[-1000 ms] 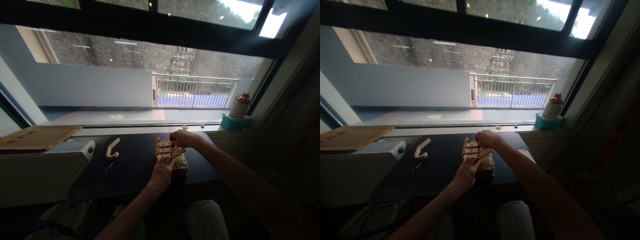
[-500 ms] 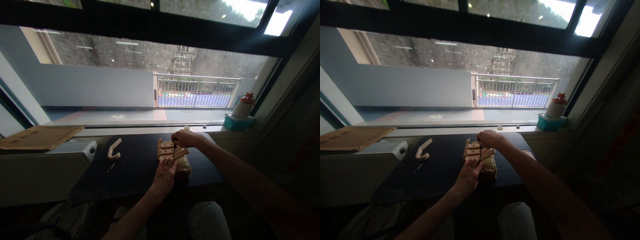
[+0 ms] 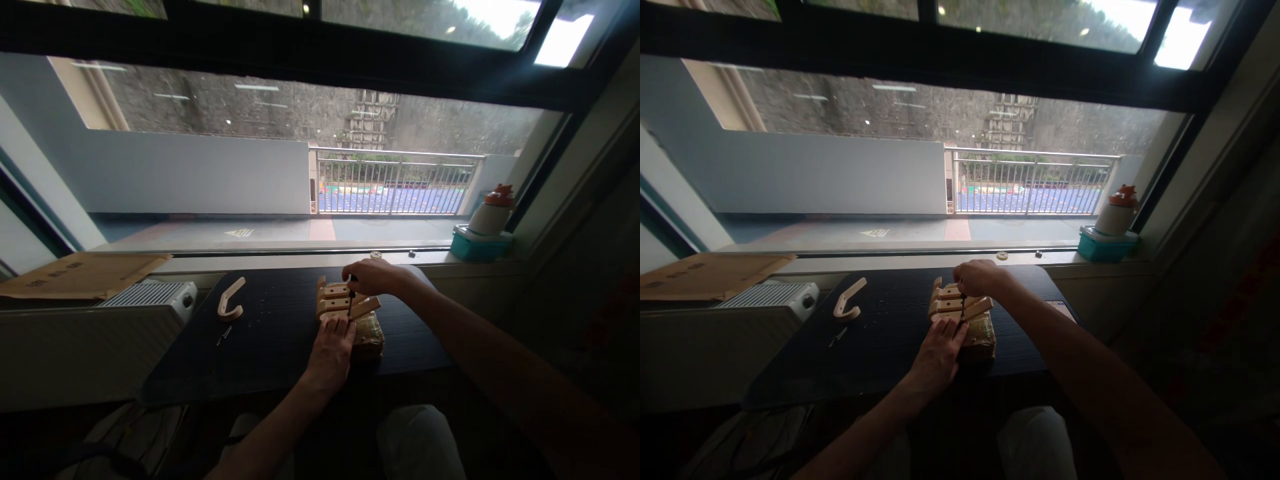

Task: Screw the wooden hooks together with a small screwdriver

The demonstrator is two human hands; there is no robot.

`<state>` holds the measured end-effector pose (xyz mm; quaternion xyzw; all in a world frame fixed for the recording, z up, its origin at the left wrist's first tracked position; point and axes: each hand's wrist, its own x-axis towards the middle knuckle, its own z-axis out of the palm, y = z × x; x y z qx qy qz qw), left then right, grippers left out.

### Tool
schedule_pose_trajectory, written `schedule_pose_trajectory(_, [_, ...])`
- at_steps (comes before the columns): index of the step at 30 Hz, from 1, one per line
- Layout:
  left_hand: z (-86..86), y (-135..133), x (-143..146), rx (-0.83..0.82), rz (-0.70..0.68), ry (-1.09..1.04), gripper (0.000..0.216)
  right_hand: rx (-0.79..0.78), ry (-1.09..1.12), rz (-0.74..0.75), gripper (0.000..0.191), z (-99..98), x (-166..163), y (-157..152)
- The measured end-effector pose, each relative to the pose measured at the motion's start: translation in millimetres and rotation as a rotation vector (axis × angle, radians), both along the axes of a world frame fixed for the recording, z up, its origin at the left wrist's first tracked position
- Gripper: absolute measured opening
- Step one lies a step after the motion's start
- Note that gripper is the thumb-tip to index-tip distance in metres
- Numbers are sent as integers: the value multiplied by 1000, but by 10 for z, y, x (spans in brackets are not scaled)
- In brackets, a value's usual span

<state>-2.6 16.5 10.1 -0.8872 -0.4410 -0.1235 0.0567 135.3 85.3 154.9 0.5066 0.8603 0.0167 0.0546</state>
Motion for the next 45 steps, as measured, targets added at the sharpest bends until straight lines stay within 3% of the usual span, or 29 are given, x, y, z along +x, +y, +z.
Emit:
schedule_pose_trajectory(13, [10, 2, 13, -7, 11, 29, 55, 23, 58, -15, 28, -104, 30, 16])
schedule_pose_trajectory(17, [18, -4, 15, -20, 19, 33, 56, 7, 13, -29, 30, -50, 59, 22])
schedule_pose_trajectory(22, [3, 6, 9, -26, 15, 28, 56, -17, 31, 60, 23, 15, 63, -5])
schedule_pose_trajectory(35, [34, -14, 12, -52, 20, 12, 55, 9, 40, -1, 28, -50, 24, -26])
schedule_pose_trajectory(45, [28, -8, 11, -34, 18, 28, 56, -15, 53, 78, 28, -12, 46, -21])
